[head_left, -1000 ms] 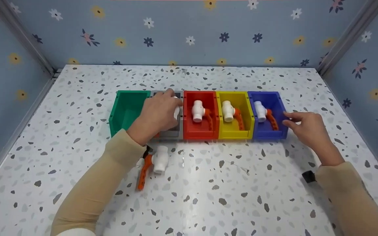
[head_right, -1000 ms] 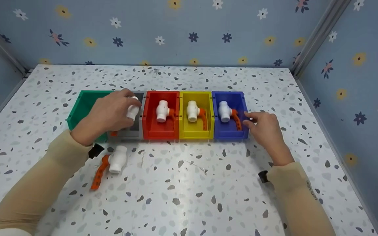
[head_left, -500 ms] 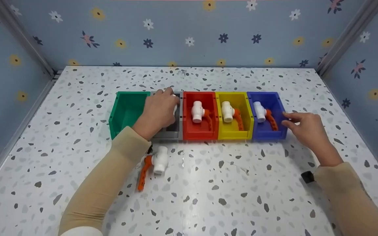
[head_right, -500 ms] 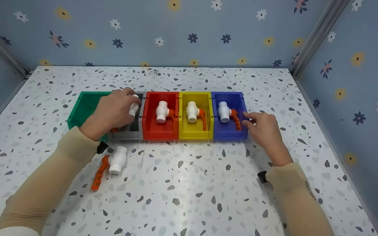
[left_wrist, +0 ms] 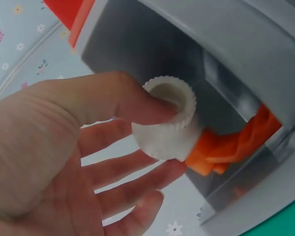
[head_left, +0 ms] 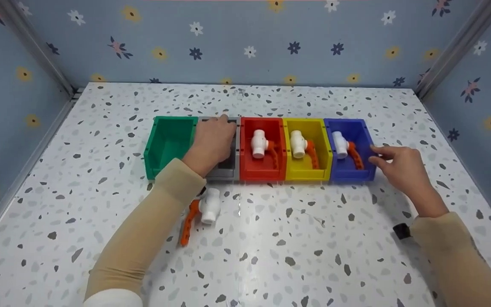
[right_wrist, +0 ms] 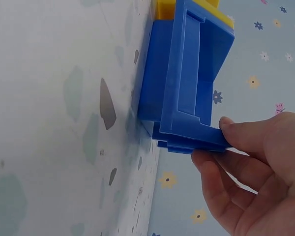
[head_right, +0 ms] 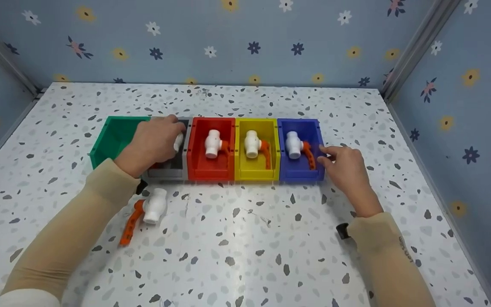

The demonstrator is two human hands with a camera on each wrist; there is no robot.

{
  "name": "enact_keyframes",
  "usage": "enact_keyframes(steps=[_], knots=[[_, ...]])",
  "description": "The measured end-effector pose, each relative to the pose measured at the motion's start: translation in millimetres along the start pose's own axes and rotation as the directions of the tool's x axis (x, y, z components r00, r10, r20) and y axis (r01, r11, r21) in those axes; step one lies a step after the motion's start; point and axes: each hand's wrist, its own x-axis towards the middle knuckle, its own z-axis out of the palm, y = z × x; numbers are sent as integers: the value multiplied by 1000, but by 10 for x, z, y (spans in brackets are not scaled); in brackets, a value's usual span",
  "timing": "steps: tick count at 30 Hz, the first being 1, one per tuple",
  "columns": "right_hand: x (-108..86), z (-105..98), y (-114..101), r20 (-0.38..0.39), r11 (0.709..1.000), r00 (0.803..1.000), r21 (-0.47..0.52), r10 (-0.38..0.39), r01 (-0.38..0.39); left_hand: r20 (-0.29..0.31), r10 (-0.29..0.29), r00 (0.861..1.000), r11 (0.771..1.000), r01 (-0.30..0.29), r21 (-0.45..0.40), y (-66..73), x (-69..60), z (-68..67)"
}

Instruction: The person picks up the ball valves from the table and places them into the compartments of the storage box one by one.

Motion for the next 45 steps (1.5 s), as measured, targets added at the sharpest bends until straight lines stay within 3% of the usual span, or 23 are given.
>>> enact_keyframes(steps=[8,16,25,32,39,45], knots=[[-4,2,-9,12,1000,1000,4,17,-17,47,-3,999,1000,4,-22,-18,61,123],[-13,20,18,-26,1000,1000,3,-15,15,43,15,999,997,-12,-79,1,89,123],[-28,37,28,-53,998,997,-5,-60,60,105,-14,994,992,27,-120,11,103,133],[-10,34,23,-48,997,996,7,-71,71,103,-20,994,991,33,-128,6,107,104],[-7,19,9,-34,999,998,1,-44,44,99,-8,995,996,17,-84,4,102,63],[-11,20,-1,-35,999,998,-2,-54,54,146,-17,989,996,29,-84,-17,73,9]])
